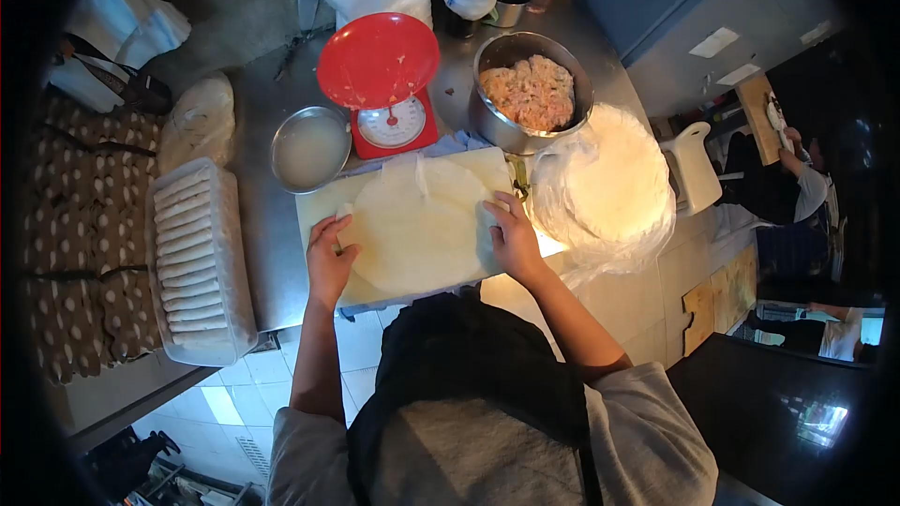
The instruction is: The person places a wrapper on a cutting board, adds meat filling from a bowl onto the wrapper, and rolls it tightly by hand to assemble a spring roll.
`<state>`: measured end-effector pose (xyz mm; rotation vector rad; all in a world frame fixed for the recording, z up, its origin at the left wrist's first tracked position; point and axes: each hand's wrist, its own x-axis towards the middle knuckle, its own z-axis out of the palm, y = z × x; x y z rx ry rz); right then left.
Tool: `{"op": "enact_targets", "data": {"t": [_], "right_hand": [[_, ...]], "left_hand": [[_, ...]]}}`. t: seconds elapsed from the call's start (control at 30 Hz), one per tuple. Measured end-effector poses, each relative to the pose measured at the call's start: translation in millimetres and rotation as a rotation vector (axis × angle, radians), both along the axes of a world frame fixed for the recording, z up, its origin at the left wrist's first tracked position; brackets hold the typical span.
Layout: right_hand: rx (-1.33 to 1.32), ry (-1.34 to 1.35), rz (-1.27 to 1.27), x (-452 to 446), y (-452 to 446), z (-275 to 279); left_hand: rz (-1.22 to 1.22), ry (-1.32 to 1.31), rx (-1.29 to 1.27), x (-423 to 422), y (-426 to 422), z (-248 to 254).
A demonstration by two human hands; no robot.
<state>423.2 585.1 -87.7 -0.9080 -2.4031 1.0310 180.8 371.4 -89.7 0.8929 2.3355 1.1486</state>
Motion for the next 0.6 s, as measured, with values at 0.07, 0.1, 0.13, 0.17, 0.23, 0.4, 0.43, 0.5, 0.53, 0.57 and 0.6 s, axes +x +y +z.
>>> {"op": "enact_targets", "data": {"t": [0.07, 0.1, 0.13, 0.17, 0.23, 0.4, 0.43, 0.5, 0.53, 0.57, 0.6], "right_hand": [[0.200, -0.020, 0.027, 3, -2, -3], [0.305, -0.026, 0.028, 4, -2, -4], [0.354, -0.098, 0.041, 7, -3, -4], [0.403, -0.176, 0.052, 10, -5, -5], [0.500, -0.232, 0.051, 10, -1, 0], [0.599, -0.139, 0.126, -4, -2, 15], [0.606, -0.121, 0.152, -9, 0, 15], [0.548, -0.047, 0.038, -28, 12, 8], [0.516, -0.009, -0.019, -40, 16, 5], [0.467, -0.029, -0.036, -52, 22, 4], [0.419, -0.047, -0.053, -65, 27, 3]], "left_hand": [[0.020, 0.057, -0.044, 0, -1, 1], [0.019, 0.090, -0.073, 1, -4, 1], [0.012, 0.122, -0.098, 3, -3, 1], [-0.007, 0.133, -0.143, 4, -4, 2], [-0.029, 0.151, -0.232, 3, -2, 15], [-0.020, 0.498, -0.203, 16, 2, 27], [-0.062, 0.474, -0.170, 16, 3, 22], [-0.127, 0.430, -0.099, 16, 10, 19], [-0.156, 0.412, -0.063, 19, 18, 21], [-0.185, 0.392, -0.029, 22, 27, 22], [-0.210, 0.395, 0.030, 26, 40, 21]]}}
